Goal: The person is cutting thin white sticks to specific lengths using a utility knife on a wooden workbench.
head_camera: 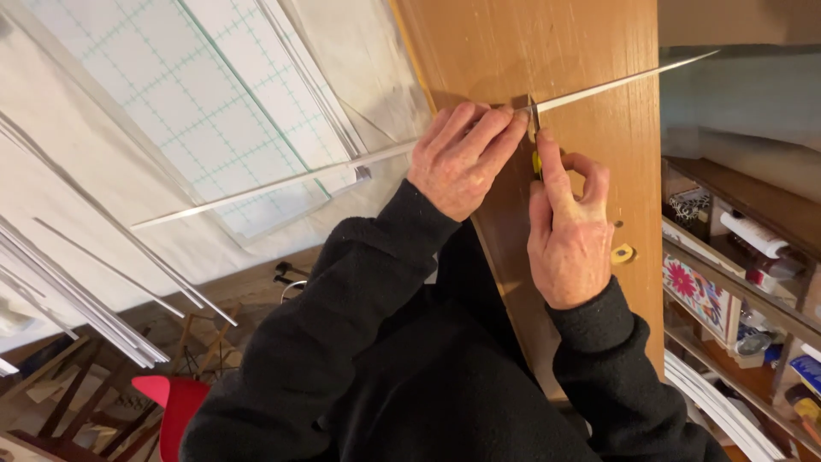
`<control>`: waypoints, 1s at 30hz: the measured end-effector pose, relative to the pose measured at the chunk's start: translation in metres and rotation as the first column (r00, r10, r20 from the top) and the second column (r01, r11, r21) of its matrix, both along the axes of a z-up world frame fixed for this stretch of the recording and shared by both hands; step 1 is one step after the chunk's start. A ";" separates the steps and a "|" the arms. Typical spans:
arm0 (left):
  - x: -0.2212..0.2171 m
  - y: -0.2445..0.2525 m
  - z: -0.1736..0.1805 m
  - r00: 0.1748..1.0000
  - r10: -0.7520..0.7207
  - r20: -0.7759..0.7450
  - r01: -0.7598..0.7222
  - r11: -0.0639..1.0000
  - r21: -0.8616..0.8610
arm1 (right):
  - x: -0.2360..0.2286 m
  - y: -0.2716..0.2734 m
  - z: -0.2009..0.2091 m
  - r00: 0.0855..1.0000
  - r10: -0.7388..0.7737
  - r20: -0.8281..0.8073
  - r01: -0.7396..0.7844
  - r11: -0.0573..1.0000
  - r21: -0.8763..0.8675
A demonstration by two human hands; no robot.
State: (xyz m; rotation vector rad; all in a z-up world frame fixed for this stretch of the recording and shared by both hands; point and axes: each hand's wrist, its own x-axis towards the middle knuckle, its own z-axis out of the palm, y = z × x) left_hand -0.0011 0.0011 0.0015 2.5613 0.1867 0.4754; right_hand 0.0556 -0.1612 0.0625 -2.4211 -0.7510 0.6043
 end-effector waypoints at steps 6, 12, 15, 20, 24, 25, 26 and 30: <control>0.001 0.001 -0.001 1.000 -0.013 -0.004 0.013 1.000 -0.001 | -0.002 -0.003 -0.004 0.999 0.025 0.035 -0.027 0.999 0.037; 0.003 0.003 -0.001 1.000 -0.006 -0.018 0.006 1.000 0.013 | 0.001 0.002 -0.003 1.000 0.007 0.025 -0.006 1.000 -0.019; 0.000 0.001 0.002 1.000 -0.011 -0.002 0.011 1.000 -0.016 | -0.003 -0.002 -0.002 1.000 0.016 0.021 -0.015 1.000 -0.027; 0.002 0.001 0.000 1.000 0.003 0.000 -0.003 1.000 0.000 | -0.003 -0.001 -0.001 0.998 0.039 0.049 -0.037 0.999 -0.036; 0.004 0.001 0.002 1.000 0.007 0.000 -0.007 1.000 -0.009 | -0.007 -0.004 0.001 1.000 0.016 0.022 -0.014 0.997 -0.080; 0.004 0.003 0.002 1.000 0.010 -0.001 -0.010 1.000 -0.003 | -0.007 -0.004 0.001 1.000 0.019 0.021 -0.018 0.997 -0.074; 0.003 0.004 0.002 1.000 0.009 0.005 -0.009 1.000 -0.017 | -0.007 -0.005 0.001 1.000 0.017 0.007 -0.016 0.997 -0.080; 0.006 0.007 0.011 1.000 0.011 0.013 -0.010 1.000 -0.013 | -0.008 -0.013 0.012 1.000 0.020 -0.013 -0.021 0.999 -0.049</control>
